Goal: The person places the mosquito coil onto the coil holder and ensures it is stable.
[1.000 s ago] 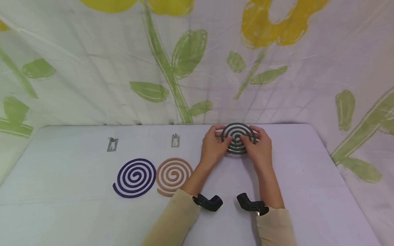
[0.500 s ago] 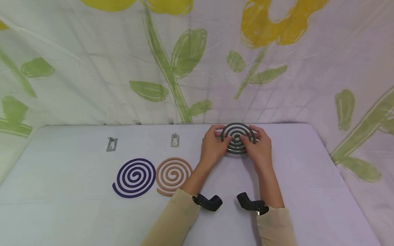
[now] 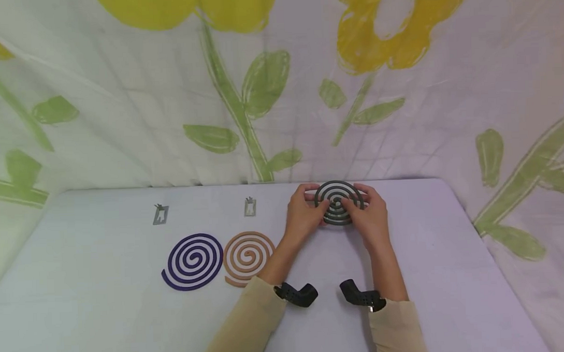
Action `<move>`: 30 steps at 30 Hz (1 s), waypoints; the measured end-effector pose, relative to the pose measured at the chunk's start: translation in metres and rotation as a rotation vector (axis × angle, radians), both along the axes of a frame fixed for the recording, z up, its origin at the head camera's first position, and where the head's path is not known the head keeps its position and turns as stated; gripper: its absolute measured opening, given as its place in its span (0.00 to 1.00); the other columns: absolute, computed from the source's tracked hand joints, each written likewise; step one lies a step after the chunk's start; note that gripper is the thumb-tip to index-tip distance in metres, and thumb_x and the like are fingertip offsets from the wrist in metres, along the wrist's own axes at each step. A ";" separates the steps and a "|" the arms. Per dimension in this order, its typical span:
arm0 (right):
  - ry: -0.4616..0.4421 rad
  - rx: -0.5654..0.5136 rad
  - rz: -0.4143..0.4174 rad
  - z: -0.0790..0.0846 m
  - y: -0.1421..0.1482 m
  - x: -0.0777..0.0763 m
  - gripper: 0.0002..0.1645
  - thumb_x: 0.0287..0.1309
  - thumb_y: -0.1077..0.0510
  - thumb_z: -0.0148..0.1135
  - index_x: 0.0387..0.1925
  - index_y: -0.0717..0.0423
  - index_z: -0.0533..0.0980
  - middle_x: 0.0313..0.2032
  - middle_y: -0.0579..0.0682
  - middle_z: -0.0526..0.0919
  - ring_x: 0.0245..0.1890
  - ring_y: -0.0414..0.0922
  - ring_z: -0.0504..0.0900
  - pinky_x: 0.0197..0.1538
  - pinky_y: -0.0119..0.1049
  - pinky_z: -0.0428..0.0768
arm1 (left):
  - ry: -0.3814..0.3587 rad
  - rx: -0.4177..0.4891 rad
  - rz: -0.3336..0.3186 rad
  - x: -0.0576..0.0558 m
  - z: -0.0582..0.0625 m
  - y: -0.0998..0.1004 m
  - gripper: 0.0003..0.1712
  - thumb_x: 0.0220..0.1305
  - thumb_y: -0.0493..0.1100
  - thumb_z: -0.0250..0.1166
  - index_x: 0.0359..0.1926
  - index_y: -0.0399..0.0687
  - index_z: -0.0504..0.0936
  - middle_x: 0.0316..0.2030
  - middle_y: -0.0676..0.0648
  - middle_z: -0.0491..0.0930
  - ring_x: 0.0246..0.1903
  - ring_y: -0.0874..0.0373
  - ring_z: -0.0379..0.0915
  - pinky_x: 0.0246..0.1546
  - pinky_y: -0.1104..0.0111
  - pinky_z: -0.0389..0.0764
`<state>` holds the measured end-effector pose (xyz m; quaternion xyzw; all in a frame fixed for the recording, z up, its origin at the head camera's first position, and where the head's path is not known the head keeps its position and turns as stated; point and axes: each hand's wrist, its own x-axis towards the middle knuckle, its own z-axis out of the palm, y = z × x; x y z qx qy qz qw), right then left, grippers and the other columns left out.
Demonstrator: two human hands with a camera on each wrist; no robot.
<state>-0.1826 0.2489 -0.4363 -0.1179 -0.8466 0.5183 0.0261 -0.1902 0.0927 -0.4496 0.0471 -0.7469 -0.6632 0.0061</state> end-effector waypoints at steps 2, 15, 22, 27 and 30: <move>0.007 0.003 -0.003 0.000 -0.001 0.000 0.35 0.69 0.55 0.69 0.73 0.56 0.72 0.55 0.61 0.80 0.38 0.30 0.78 0.36 0.20 0.80 | -0.007 0.005 -0.003 0.000 -0.001 0.000 0.24 0.66 0.35 0.72 0.62 0.44 0.80 0.41 0.39 0.86 0.15 0.62 0.78 0.14 0.71 0.82; 0.019 0.027 0.006 0.002 0.000 0.000 0.34 0.69 0.56 0.68 0.73 0.56 0.72 0.55 0.61 0.79 0.37 0.31 0.77 0.35 0.22 0.81 | -0.015 0.021 -0.006 0.001 0.000 0.000 0.24 0.66 0.36 0.72 0.62 0.43 0.80 0.43 0.38 0.85 0.14 0.62 0.78 0.14 0.70 0.82; 0.027 0.011 0.015 0.004 -0.002 -0.001 0.34 0.69 0.55 0.68 0.73 0.58 0.72 0.53 0.60 0.79 0.35 0.30 0.78 0.33 0.22 0.82 | -0.003 0.020 0.011 0.000 0.000 -0.001 0.24 0.66 0.36 0.73 0.62 0.43 0.80 0.43 0.37 0.85 0.12 0.61 0.78 0.13 0.69 0.82; 0.006 -0.002 0.004 0.001 -0.002 0.000 0.34 0.69 0.55 0.68 0.73 0.57 0.72 0.54 0.60 0.79 0.36 0.31 0.77 0.34 0.22 0.82 | -0.015 0.008 0.014 0.000 -0.001 -0.001 0.25 0.66 0.37 0.73 0.62 0.44 0.80 0.44 0.38 0.85 0.11 0.60 0.78 0.13 0.69 0.82; 0.003 -0.001 0.001 -0.001 -0.003 0.000 0.34 0.69 0.55 0.68 0.73 0.56 0.72 0.55 0.60 0.79 0.37 0.31 0.77 0.35 0.21 0.81 | -0.014 0.013 0.013 0.000 -0.002 -0.001 0.26 0.66 0.36 0.72 0.63 0.44 0.80 0.43 0.38 0.85 0.10 0.60 0.78 0.13 0.68 0.82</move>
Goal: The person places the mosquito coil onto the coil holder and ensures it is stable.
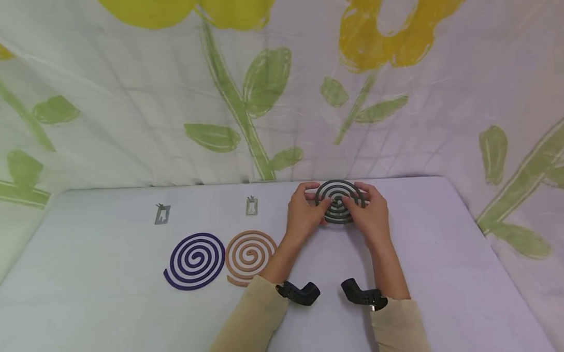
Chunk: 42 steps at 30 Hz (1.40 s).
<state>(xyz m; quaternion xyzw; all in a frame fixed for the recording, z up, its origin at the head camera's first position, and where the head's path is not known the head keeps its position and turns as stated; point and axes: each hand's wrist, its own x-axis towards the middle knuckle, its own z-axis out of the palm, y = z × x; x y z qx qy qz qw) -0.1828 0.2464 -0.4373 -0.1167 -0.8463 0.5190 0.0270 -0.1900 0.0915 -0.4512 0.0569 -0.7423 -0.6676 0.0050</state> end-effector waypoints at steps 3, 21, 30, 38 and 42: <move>-0.005 0.007 0.000 -0.002 0.000 0.000 0.35 0.70 0.54 0.68 0.74 0.55 0.71 0.55 0.60 0.78 0.39 0.32 0.77 0.36 0.20 0.80 | 0.001 0.008 -0.009 0.000 -0.001 0.000 0.26 0.66 0.35 0.72 0.64 0.43 0.79 0.42 0.38 0.85 0.10 0.60 0.77 0.13 0.68 0.83; -0.007 -0.010 0.007 -0.002 -0.003 -0.001 0.38 0.70 0.52 0.67 0.77 0.53 0.68 0.58 0.61 0.79 0.39 0.30 0.78 0.36 0.21 0.81 | -0.009 -0.009 -0.015 -0.002 0.001 -0.004 0.25 0.67 0.36 0.71 0.65 0.43 0.81 0.45 0.37 0.86 0.15 0.48 0.84 0.14 0.69 0.83; -0.012 -0.004 0.009 -0.002 -0.006 -0.001 0.36 0.71 0.53 0.67 0.76 0.54 0.69 0.57 0.60 0.79 0.38 0.31 0.78 0.36 0.21 0.82 | -0.018 -0.014 -0.017 -0.004 0.000 -0.007 0.25 0.67 0.37 0.72 0.64 0.44 0.81 0.44 0.37 0.86 0.12 0.54 0.81 0.13 0.69 0.82; -0.012 0.001 0.011 -0.002 -0.006 -0.002 0.35 0.71 0.53 0.66 0.75 0.54 0.70 0.58 0.62 0.79 0.39 0.32 0.78 0.37 0.21 0.81 | -0.006 -0.008 -0.005 -0.004 -0.001 -0.006 0.25 0.66 0.36 0.72 0.63 0.44 0.82 0.43 0.38 0.86 0.11 0.58 0.78 0.14 0.69 0.83; -0.017 0.002 0.010 -0.003 -0.007 -0.002 0.35 0.72 0.53 0.66 0.76 0.53 0.69 0.60 0.62 0.79 0.41 0.33 0.78 0.37 0.20 0.81 | -0.004 -0.015 -0.001 -0.003 -0.001 -0.006 0.24 0.66 0.36 0.72 0.63 0.44 0.82 0.43 0.38 0.86 0.11 0.58 0.78 0.13 0.69 0.82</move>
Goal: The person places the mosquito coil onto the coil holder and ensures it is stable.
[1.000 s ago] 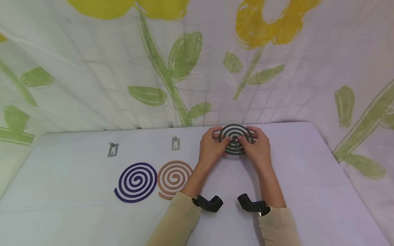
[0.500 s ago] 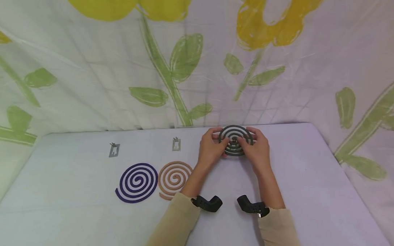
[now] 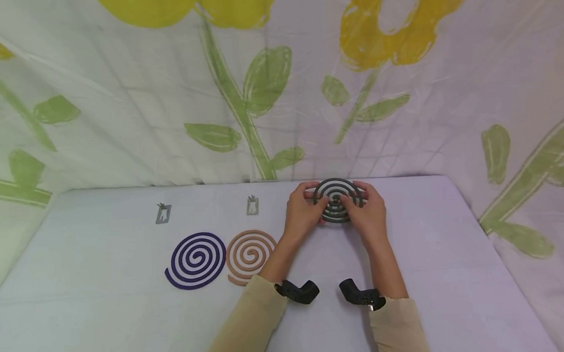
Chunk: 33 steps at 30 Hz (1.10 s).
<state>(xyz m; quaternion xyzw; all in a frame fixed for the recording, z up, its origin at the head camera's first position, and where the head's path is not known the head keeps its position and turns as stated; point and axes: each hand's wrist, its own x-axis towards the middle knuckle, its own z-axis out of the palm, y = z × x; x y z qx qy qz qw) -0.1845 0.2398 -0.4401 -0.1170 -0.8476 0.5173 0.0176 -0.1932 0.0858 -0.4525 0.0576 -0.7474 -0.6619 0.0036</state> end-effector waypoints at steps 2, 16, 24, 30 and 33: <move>0.001 -0.002 0.000 0.000 0.000 0.000 0.35 0.72 0.53 0.66 0.76 0.53 0.69 0.60 0.63 0.79 0.42 0.34 0.78 0.38 0.20 0.81 | 0.004 -0.001 -0.001 0.000 0.000 0.000 0.24 0.66 0.36 0.72 0.63 0.43 0.81 0.42 0.38 0.86 0.11 0.57 0.79 0.13 0.69 0.82; 0.000 -0.007 -0.017 0.002 -0.001 0.000 0.35 0.72 0.54 0.66 0.76 0.53 0.69 0.61 0.62 0.79 0.42 0.34 0.78 0.38 0.20 0.80 | 0.007 0.000 0.006 0.003 0.003 0.003 0.25 0.67 0.36 0.71 0.64 0.44 0.81 0.45 0.37 0.85 0.12 0.62 0.76 0.13 0.70 0.82; 0.019 -0.019 -0.011 0.000 0.001 -0.001 0.35 0.72 0.55 0.66 0.76 0.53 0.69 0.60 0.63 0.78 0.37 0.30 0.78 0.36 0.22 0.82 | 0.022 0.000 0.016 0.002 0.001 0.006 0.25 0.68 0.35 0.70 0.64 0.43 0.81 0.45 0.36 0.85 0.12 0.63 0.75 0.13 0.71 0.81; 0.031 -0.013 -0.010 -0.001 0.001 -0.002 0.35 0.72 0.55 0.66 0.76 0.53 0.69 0.62 0.64 0.78 0.36 0.29 0.79 0.35 0.21 0.82 | 0.028 0.006 0.017 0.002 0.001 0.006 0.25 0.68 0.35 0.70 0.64 0.43 0.80 0.45 0.36 0.85 0.12 0.62 0.76 0.13 0.70 0.82; 0.025 -0.011 -0.009 0.000 0.001 -0.002 0.35 0.72 0.55 0.65 0.76 0.53 0.69 0.62 0.64 0.78 0.37 0.30 0.79 0.35 0.21 0.82 | 0.028 0.008 0.020 0.003 0.001 0.007 0.25 0.68 0.34 0.70 0.64 0.42 0.80 0.45 0.37 0.85 0.13 0.62 0.76 0.13 0.70 0.82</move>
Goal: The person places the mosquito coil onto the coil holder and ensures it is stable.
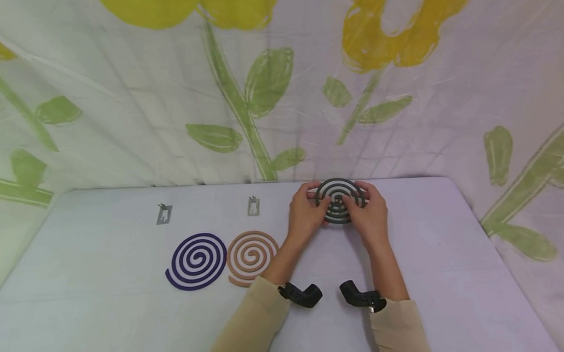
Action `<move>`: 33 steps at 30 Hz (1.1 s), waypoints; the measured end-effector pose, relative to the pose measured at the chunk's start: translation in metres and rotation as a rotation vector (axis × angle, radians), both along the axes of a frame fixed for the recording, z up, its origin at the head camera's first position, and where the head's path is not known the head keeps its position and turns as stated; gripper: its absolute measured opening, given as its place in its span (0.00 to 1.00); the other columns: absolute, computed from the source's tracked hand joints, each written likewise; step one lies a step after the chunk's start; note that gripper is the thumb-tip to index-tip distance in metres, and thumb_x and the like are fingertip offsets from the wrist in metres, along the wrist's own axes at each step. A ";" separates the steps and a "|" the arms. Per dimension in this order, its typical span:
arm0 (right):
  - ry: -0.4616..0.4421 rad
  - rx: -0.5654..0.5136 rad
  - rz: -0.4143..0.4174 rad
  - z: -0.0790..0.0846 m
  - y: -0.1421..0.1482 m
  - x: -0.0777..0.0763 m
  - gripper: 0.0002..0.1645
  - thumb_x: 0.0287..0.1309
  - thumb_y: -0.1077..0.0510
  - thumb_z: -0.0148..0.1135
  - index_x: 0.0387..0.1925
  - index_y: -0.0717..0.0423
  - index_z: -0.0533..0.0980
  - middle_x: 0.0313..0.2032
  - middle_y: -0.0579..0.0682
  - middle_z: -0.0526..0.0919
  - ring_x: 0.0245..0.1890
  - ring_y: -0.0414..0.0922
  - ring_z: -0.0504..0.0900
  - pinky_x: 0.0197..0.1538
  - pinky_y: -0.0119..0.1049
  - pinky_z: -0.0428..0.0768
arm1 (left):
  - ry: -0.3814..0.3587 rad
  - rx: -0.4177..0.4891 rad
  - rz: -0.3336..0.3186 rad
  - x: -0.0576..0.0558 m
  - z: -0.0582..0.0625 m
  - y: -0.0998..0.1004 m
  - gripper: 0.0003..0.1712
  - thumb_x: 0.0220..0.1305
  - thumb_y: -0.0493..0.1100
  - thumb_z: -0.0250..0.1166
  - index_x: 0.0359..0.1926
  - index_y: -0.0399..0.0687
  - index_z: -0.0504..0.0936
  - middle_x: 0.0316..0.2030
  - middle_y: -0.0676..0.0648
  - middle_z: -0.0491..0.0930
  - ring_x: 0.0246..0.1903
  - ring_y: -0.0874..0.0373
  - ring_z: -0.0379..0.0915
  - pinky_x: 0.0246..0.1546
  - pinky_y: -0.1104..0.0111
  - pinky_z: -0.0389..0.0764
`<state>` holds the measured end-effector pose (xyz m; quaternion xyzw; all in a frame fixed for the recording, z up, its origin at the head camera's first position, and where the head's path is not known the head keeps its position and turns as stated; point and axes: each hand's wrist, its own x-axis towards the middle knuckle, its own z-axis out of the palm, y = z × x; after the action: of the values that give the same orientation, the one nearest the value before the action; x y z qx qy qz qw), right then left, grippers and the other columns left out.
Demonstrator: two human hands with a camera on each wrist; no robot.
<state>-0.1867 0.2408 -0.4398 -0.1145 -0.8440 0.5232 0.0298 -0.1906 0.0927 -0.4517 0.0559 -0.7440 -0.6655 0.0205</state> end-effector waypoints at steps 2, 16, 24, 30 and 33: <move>-0.005 0.005 -0.001 0.001 0.000 0.000 0.35 0.72 0.55 0.65 0.76 0.53 0.69 0.63 0.64 0.78 0.38 0.31 0.79 0.35 0.21 0.82 | -0.003 -0.003 0.006 0.000 0.000 0.000 0.24 0.68 0.34 0.70 0.64 0.43 0.81 0.45 0.37 0.85 0.13 0.62 0.76 0.13 0.70 0.82; -0.006 0.012 0.008 0.003 0.000 0.001 0.35 0.72 0.56 0.65 0.77 0.53 0.68 0.63 0.64 0.78 0.37 0.29 0.79 0.36 0.21 0.82 | -0.006 -0.024 0.018 0.001 -0.001 0.001 0.24 0.68 0.35 0.70 0.63 0.46 0.81 0.44 0.38 0.86 0.12 0.62 0.75 0.13 0.71 0.81; 0.014 0.034 0.011 0.001 0.002 -0.002 0.35 0.71 0.57 0.66 0.77 0.53 0.68 0.63 0.65 0.78 0.35 0.28 0.78 0.34 0.21 0.82 | 0.017 -0.054 0.030 -0.001 -0.003 0.002 0.23 0.67 0.35 0.71 0.62 0.45 0.82 0.43 0.37 0.85 0.11 0.62 0.75 0.12 0.72 0.80; 0.027 0.054 0.016 0.003 0.003 -0.002 0.35 0.71 0.57 0.66 0.76 0.55 0.69 0.61 0.65 0.79 0.35 0.28 0.78 0.34 0.20 0.81 | 0.012 -0.047 0.023 -0.003 -0.003 0.004 0.23 0.67 0.36 0.71 0.62 0.46 0.82 0.43 0.38 0.85 0.12 0.62 0.75 0.12 0.71 0.81; 0.025 0.057 0.015 0.004 0.004 -0.001 0.35 0.71 0.57 0.65 0.76 0.55 0.68 0.61 0.65 0.79 0.35 0.27 0.78 0.34 0.20 0.81 | 0.013 -0.055 0.019 -0.003 -0.003 0.005 0.23 0.67 0.36 0.71 0.62 0.46 0.82 0.43 0.38 0.85 0.12 0.62 0.75 0.12 0.72 0.80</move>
<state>-0.1876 0.2445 -0.4362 -0.1007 -0.8589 0.5005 0.0399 -0.1933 0.0976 -0.4543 0.0580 -0.7613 -0.6450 0.0329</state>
